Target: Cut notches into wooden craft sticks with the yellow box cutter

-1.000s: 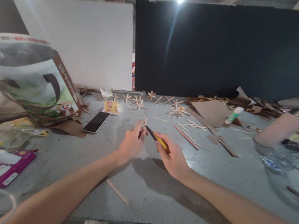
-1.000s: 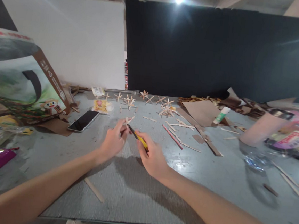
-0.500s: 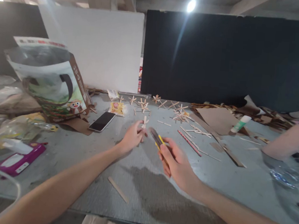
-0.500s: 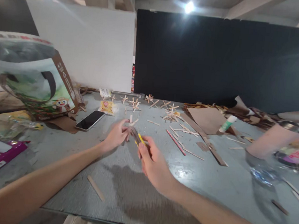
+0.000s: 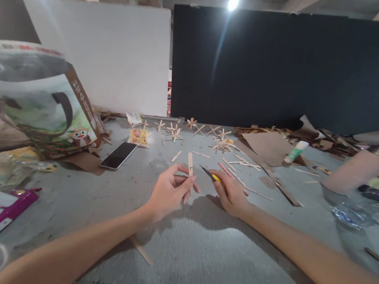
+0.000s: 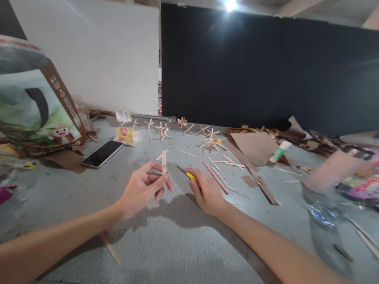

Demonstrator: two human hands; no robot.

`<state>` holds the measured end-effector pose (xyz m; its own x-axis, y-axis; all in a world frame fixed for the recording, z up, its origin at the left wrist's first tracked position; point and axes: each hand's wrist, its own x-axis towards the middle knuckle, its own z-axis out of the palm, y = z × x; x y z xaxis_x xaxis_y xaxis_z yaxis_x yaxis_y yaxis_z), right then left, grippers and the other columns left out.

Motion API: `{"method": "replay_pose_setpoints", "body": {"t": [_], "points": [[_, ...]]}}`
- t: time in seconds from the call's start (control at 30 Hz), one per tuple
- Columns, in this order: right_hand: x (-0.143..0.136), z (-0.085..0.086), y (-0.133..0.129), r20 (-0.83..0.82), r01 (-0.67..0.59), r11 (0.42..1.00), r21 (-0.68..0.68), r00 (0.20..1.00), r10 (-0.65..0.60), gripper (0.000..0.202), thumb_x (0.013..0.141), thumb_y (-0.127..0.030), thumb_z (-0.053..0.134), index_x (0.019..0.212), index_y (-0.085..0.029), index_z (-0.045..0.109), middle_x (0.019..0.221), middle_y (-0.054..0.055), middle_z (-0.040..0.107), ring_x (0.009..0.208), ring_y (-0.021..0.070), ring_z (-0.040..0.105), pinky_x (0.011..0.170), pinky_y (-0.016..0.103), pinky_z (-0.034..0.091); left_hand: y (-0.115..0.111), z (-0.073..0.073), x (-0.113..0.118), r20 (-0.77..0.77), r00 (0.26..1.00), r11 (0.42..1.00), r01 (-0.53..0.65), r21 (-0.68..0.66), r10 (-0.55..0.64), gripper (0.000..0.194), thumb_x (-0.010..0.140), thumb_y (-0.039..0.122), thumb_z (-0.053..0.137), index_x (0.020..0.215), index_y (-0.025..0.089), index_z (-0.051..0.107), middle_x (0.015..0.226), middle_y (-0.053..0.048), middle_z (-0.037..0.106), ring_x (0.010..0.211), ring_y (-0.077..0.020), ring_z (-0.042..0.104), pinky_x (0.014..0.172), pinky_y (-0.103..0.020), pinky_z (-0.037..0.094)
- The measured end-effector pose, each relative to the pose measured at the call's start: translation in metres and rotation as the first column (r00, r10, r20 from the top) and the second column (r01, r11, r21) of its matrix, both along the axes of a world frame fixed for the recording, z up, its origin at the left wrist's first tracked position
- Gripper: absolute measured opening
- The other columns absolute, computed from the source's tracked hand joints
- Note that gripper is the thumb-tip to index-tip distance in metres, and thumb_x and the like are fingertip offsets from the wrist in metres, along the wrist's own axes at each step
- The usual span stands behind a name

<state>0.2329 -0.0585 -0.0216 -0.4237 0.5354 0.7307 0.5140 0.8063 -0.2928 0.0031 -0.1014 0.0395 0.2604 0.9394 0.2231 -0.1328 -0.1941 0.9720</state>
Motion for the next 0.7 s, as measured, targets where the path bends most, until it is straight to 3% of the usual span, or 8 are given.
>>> {"method": "replay_pose_setpoints", "body": {"t": [0.13,0.37,0.7], "points": [[-0.003,0.0036,-0.0032,0.038,-0.023,1.0,-0.015,0.999,0.023,0.036,0.112,-0.039,0.033,0.136,-0.023,0.055,0.113,0.012,0.074,0.094,0.0233,0.073,0.078,0.033,0.057,-0.0059,0.0026,0.0003,0.011,1.0,0.999,0.026,-0.019,-0.026,0.048,0.082,0.059,0.078,0.095,0.019,0.053,0.07,-0.002,0.073,0.04,-0.0054,0.046,0.045,-0.021,0.035],[-0.0026,-0.0015,-0.0013,-0.02,0.072,0.994,-0.085,0.997,-0.074,0.035,0.112,-0.042,0.032,0.127,-0.022,0.057,0.086,0.006,0.07,0.075,0.0223,0.069,0.069,0.033,0.055,-0.0081,0.0029,0.0004,0.028,1.0,0.999,0.014,-0.032,-0.013,0.049,0.081,0.057,0.079,0.099,0.02,0.052,0.07,-0.002,0.074,0.04,-0.0059,0.047,0.046,-0.022,0.038],[-0.0099,-0.0014,-0.0047,-0.128,0.083,0.98,-0.182,0.986,-0.107,0.037,0.111,-0.047,0.033,0.115,-0.022,0.06,0.087,0.006,0.068,0.076,0.0219,0.066,0.082,0.039,0.058,-0.003,-0.0025,-0.0002,-0.02,1.0,1.0,-0.015,-0.02,0.014,0.049,0.081,0.058,0.077,0.099,0.02,0.052,0.067,0.0,0.072,0.04,-0.0061,0.045,0.046,-0.021,0.037]]}}
